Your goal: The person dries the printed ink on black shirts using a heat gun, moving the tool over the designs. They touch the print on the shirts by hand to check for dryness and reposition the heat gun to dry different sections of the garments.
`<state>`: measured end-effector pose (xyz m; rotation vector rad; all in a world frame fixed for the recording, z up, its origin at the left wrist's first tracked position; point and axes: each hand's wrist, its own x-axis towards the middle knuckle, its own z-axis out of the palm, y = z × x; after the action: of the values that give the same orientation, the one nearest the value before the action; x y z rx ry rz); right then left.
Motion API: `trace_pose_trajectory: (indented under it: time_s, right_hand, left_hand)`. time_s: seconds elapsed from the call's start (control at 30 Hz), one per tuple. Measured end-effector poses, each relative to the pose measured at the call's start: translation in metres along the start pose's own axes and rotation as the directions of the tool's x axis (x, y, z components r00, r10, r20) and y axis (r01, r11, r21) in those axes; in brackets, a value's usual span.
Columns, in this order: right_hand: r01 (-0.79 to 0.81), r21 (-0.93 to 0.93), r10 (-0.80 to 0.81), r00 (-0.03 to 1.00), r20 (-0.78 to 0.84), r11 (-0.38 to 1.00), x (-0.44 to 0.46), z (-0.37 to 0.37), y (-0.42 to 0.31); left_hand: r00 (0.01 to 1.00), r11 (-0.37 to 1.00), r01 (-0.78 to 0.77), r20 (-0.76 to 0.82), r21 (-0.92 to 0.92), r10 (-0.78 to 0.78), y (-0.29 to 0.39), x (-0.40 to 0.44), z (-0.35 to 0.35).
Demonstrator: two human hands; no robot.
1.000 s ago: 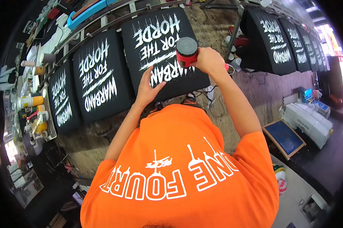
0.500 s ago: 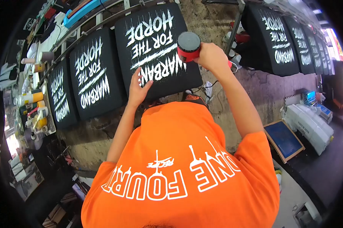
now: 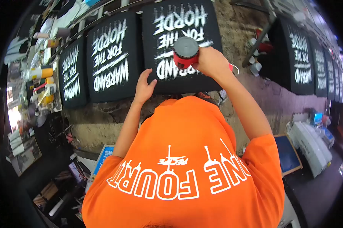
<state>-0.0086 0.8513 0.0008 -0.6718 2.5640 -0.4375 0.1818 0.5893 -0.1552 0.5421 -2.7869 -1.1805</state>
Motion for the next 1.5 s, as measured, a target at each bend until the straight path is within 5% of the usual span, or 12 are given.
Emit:
trace_pose_trajectory:
  time_s: [0.1, 0.2, 0.3, 0.37, 0.5, 0.63, 0.77, 0.93, 1.1, 1.23, 1.5]
  right_hand:
    - [0.059, -0.039, -0.06, 0.998, -0.012, 0.997, 0.015, 0.01, -0.028]
    - [0.028, -0.031, -0.028, 1.0, 0.004, 0.999, 0.023, 0.009, -0.062]
    - [0.014, -0.024, -0.013, 0.999, 0.032, 1.0, 0.035, 0.02, -0.081]
    - [0.086, -0.074, -0.092, 0.992, -0.088, 0.994, 0.038, 0.03, -0.095]
    - [-0.001, -0.082, 0.008, 0.996, 0.084, 0.997, 0.047, 0.029, -0.112]
    - [0.133, -0.098, -0.145, 0.982, -0.123, 0.986, 0.044, 0.041, -0.118]
    - [0.092, -0.122, -0.084, 0.994, 0.065, 0.988, 0.055, 0.031, -0.11]
    - [0.146, -0.151, -0.14, 0.989, 0.049, 0.978, 0.051, 0.017, -0.086]
    - [0.039, -0.19, -0.057, 0.994, -0.091, 0.981, 0.025, -0.004, -0.049]
    - [-0.01, -0.147, 0.014, 0.999, 0.028, 0.989, 0.014, -0.018, -0.004]
    - [-0.14, -0.133, 0.126, 0.986, -0.108, 0.981, -0.014, -0.032, 0.071]
  left_hand:
    - [0.997, 0.992, 0.075, -0.003, 0.098, -0.075, -0.046, -0.006, -0.016]
    - [0.948, 0.898, 0.316, -0.135, 0.306, -0.287, -0.093, -0.012, -0.033]
    - [0.928, 0.856, 0.369, -0.191, 0.363, -0.319, -0.125, -0.02, -0.048]
    - [0.928, 0.852, 0.373, -0.167, 0.367, -0.334, -0.14, -0.02, -0.055]
    - [0.948, 0.856, 0.315, -0.186, 0.409, -0.26, -0.146, -0.023, -0.051]
    - [0.964, 0.864, 0.261, -0.164, 0.432, -0.209, -0.143, -0.025, -0.049]
    - [0.97, 0.878, 0.24, -0.146, 0.413, -0.197, -0.135, -0.033, -0.044]
    - [0.956, 0.895, 0.29, -0.139, 0.339, -0.257, -0.118, -0.033, -0.03]
    - [0.93, 0.844, 0.363, -0.099, 0.395, -0.354, -0.085, -0.022, -0.018]
    - [0.974, 0.93, 0.217, -0.003, 0.296, -0.226, -0.051, -0.013, -0.002]
    - [0.982, 0.975, 0.006, 0.181, 0.222, -0.048, -0.011, -0.004, 0.032]
